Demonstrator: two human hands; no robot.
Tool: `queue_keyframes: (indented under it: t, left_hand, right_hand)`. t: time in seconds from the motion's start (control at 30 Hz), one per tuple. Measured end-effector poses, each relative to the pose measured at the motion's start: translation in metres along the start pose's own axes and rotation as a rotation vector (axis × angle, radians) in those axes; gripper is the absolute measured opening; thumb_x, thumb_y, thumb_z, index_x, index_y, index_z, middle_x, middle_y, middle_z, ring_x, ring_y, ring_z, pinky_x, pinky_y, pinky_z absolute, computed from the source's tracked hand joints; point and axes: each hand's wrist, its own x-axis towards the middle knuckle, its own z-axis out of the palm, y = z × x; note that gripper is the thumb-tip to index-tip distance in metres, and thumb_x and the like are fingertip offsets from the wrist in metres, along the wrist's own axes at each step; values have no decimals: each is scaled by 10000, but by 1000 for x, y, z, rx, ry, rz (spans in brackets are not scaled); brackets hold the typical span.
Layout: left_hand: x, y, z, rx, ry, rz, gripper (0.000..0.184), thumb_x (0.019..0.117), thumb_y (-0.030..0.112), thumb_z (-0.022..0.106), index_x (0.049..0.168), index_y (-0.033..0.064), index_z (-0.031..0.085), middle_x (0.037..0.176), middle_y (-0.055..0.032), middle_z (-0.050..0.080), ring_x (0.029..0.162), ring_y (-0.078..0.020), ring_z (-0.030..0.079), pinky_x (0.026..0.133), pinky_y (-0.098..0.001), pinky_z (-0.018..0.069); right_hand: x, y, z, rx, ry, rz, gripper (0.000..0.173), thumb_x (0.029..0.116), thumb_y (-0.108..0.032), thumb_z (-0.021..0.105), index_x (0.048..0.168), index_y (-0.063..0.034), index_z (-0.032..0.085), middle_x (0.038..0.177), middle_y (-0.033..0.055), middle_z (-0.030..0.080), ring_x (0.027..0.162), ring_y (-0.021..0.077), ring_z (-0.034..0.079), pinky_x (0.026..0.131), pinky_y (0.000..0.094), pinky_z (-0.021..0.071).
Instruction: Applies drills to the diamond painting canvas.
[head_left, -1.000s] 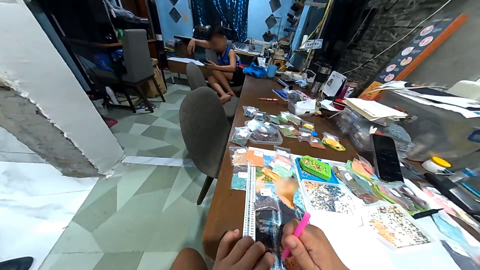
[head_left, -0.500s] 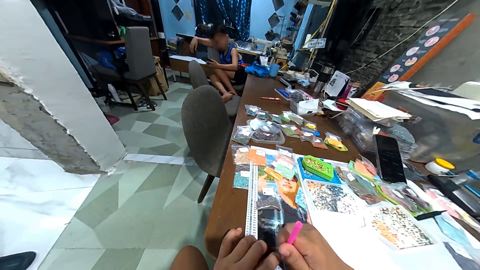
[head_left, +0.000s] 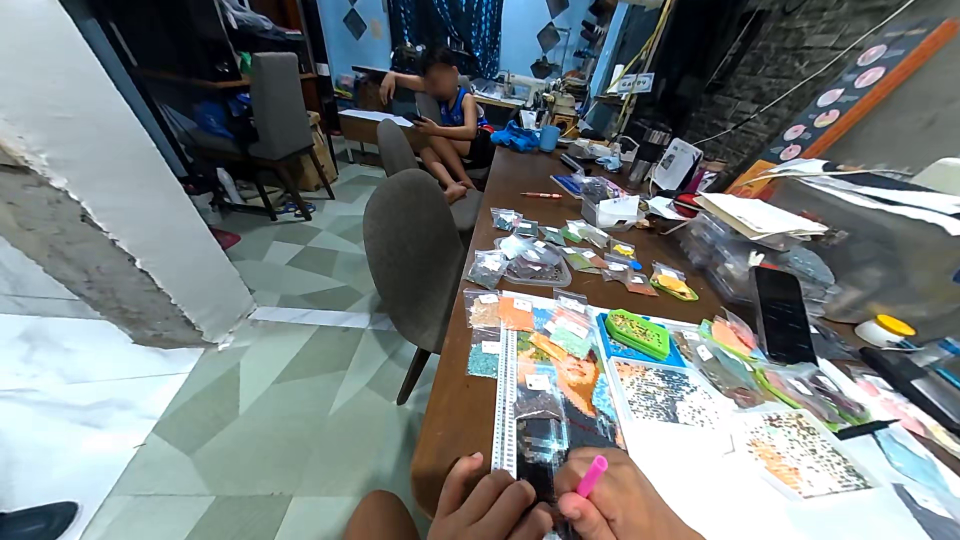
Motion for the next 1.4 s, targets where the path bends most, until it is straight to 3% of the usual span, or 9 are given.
queue_keyframes:
  t: [0.17,0.33,0.93,1.2,1.4]
  left_hand:
    - [-2,-2,1,-19,13,1,312,1041,309,447,1041,211,743,1025,4,723,1061,-166,631,1156,-407,248]
    - [-1,-2,1,-14,21,-2,304,1036,300,453,1027,218,745,1029,9,725,1073,-158,625,1160,-392,235]
    - [-3,-3,3,-23,29,-9,287,1033,297,469,1022,214,744,1024,12,722,1077,-157,622,1165,-402,227]
    - [-3,-2,2,-27,21,-11,285,1033,293,471,1021,212,744,1021,11,723,1074,-160,624,1163,-405,233]
    - [-4,-3,3,-49,47,-19,277,1028,291,470,1018,191,728,1030,1,730,1081,-154,627,1168,-387,222]
  right_hand:
    - [-4,0,-2,124,7,129,490,1123,-383,321,857,-55,568,659,67,549,609,115,577,602,217,490]
    - [-7,-1,-5,286,53,259,482,1115,-391,341,916,-27,585,663,55,582,581,33,581,574,162,492]
    - [-6,-2,-3,261,16,283,464,1116,-387,350,928,-30,578,656,53,575,571,38,583,566,166,495]
    - [-6,-1,-1,113,16,163,468,1125,-382,309,897,-58,557,669,64,550,606,109,578,605,219,495]
    - [-5,-4,-3,183,65,243,477,1119,-386,324,916,-34,575,667,61,571,586,57,576,585,174,492]
